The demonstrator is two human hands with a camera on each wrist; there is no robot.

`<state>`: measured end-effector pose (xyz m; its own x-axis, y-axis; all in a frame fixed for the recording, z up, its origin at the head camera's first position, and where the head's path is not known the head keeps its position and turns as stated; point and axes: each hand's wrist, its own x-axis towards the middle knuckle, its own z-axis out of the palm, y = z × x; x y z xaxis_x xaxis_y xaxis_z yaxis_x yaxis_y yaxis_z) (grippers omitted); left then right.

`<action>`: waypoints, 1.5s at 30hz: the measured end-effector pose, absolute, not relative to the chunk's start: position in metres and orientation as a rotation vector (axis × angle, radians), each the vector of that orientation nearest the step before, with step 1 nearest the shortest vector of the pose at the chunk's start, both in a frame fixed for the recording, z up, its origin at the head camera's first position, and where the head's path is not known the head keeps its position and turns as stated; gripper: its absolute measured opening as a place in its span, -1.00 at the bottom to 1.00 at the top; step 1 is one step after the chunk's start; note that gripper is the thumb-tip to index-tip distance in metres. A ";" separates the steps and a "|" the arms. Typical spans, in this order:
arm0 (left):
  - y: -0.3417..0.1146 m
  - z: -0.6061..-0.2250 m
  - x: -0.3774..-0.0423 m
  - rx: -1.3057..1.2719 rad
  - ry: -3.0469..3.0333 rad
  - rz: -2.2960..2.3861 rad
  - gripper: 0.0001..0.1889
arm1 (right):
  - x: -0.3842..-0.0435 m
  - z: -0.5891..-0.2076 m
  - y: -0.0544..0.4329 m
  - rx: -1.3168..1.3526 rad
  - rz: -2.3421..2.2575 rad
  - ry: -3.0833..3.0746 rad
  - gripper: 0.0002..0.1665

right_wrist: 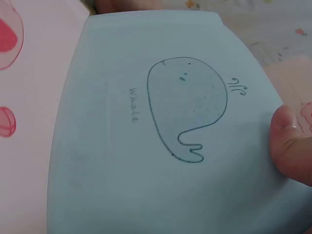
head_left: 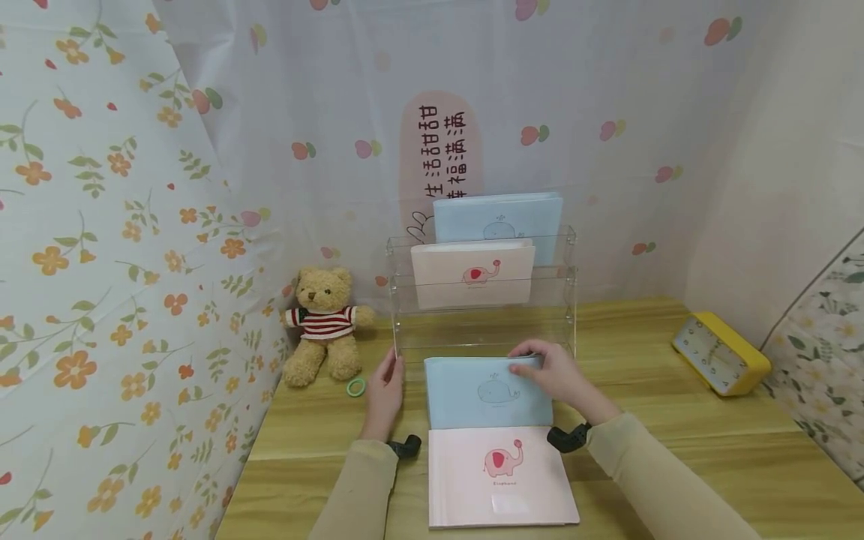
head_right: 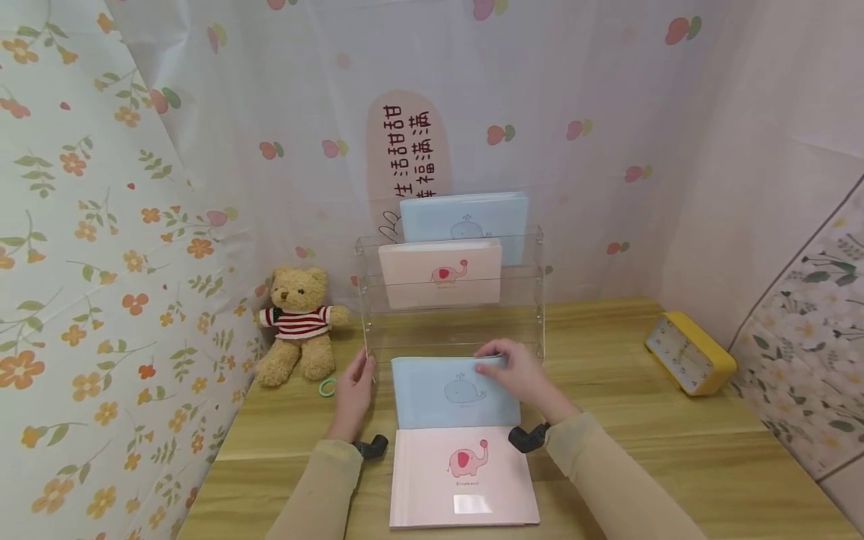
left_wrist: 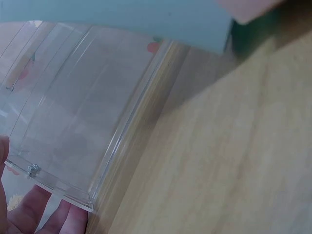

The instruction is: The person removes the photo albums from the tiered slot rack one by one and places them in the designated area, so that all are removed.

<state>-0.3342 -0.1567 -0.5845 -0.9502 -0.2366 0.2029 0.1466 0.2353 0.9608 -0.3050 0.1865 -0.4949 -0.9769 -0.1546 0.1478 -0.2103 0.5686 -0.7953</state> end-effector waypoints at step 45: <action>-0.157 -0.586 -0.334 0.105 -2.205 -1.776 -0.50 | -0.305 -0.577 0.191 0.297 1.426 -2.628 -0.83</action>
<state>-0.3342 -0.1566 -0.5863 -0.9502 -0.2465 0.1908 0.1338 0.2303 0.9639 -0.3055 0.1912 -0.5775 -0.9712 -0.1072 0.2126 -0.2367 0.5324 -0.8128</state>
